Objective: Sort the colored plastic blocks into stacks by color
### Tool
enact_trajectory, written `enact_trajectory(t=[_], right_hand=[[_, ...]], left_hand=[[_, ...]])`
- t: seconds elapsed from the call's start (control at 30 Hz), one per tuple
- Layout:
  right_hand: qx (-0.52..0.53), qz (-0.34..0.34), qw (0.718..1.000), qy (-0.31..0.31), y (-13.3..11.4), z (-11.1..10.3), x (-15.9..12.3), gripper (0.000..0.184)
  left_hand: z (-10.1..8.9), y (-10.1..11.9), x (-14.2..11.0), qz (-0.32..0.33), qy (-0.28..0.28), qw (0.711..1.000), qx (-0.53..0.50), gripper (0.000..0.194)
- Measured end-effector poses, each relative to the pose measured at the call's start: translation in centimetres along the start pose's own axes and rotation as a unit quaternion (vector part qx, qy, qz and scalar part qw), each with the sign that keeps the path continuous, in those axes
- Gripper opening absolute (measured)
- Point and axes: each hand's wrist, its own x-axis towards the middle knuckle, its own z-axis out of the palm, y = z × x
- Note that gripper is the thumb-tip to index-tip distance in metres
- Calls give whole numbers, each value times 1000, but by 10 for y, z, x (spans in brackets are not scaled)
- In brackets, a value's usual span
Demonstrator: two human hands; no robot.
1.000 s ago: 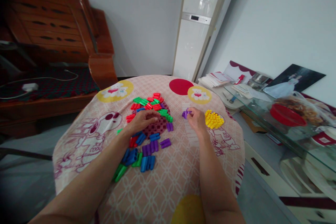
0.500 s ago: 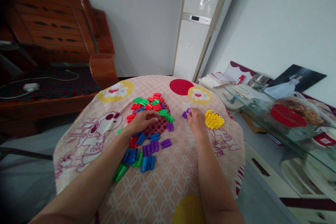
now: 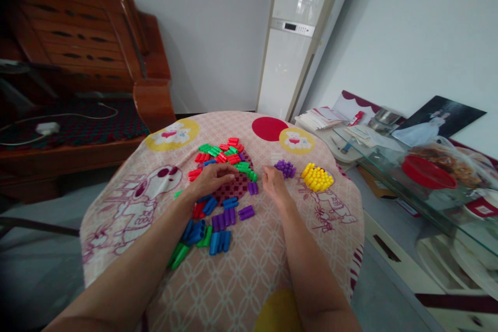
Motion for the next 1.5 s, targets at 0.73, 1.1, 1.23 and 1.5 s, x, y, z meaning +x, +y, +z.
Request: enact_trajectory(t=[0.73,1.1,1.23,1.5], right_hand=[[-53,46,989,-134,-47,-21,-9,17],[167,82,982,36,-4,-33,-1,18],[173,173,958,150,22,-52,-1,26],[-56,289,944,150,35,-68,-5,13]], left_hand=[[-1,-3,1,-3,12,999,44,35],[-1,3,-1,-17,12,999,42,34],[-1,3,-1,-17,7,999,38,35],[-1,5,-1,-23,9,999,49,35]])
